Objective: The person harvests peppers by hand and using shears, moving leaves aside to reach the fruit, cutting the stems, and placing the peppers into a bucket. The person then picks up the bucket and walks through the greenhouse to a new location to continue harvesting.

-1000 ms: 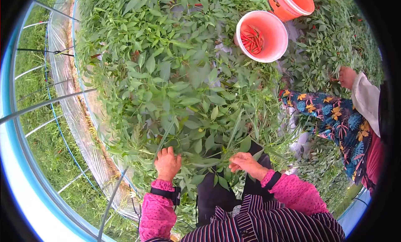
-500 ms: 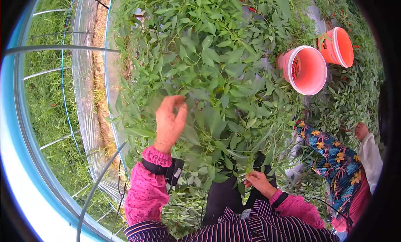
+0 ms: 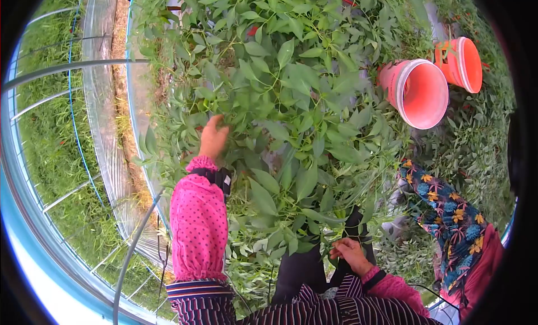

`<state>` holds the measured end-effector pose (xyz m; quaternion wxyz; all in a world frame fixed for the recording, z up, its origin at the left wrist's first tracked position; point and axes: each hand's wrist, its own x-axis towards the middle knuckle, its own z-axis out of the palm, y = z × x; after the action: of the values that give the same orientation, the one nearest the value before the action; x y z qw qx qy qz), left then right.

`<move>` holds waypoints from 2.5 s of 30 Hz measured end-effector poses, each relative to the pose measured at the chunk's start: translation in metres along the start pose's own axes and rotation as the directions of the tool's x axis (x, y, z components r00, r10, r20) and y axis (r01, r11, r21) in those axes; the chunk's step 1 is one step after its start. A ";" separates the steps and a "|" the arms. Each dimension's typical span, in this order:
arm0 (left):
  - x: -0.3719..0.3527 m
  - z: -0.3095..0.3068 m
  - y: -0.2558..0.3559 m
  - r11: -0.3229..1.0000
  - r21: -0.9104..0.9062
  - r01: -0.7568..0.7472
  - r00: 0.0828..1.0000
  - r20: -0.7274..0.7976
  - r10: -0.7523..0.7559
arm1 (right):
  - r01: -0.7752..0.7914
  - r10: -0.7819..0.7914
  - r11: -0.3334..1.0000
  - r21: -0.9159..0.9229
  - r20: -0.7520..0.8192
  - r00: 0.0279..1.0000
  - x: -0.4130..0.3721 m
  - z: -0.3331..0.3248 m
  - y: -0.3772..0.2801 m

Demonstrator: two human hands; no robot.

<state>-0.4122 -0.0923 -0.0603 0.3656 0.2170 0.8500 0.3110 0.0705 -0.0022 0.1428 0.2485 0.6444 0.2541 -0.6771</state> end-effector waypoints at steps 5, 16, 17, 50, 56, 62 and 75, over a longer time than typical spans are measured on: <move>-0.050 0.037 0.047 0.867 0.495 -0.056 0.996 -0.036 0.084 | 0.005 -0.005 1.000 0.002 -0.003 1.000 -0.002 0.010 -0.007; -0.052 0.047 0.054 0.879 0.473 -0.062 0.995 -0.043 0.094 | 0.038 -0.038 0.998 0.047 0.009 0.999 0.000 0.029 -0.019; -0.053 0.041 0.041 0.852 0.516 -0.087 0.990 -0.047 0.129 | 0.037 -0.038 0.999 0.035 0.019 0.999 0.001 0.029 -0.018; -0.251 -0.017 0.104 0.920 0.390 0.035 0.937 0.307 -0.166 | 0.485 -0.318 0.829 -0.279 0.477 0.819 -0.134 0.143 -0.171; -0.266 -0.020 0.105 0.940 0.227 0.256 0.949 0.124 -0.289 | 0.467 -0.160 0.758 -0.455 0.565 0.810 -0.126 0.149 -0.216; -0.266 -0.016 0.124 0.831 0.203 0.518 0.822 0.150 -0.549 | 0.404 -0.031 0.767 -0.499 0.600 0.800 -0.095 0.143 -0.285; -0.078 -0.067 0.222 0.799 0.288 0.527 0.801 0.145 -0.581 | 0.366 -0.101 0.773 -0.518 0.469 0.877 -0.042 0.045 -0.487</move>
<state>-0.3816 -0.0057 0.1667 0.5071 0.0327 0.8592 0.0607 -0.2844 0.3317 0.1985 0.3965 0.3373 0.4733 -0.7106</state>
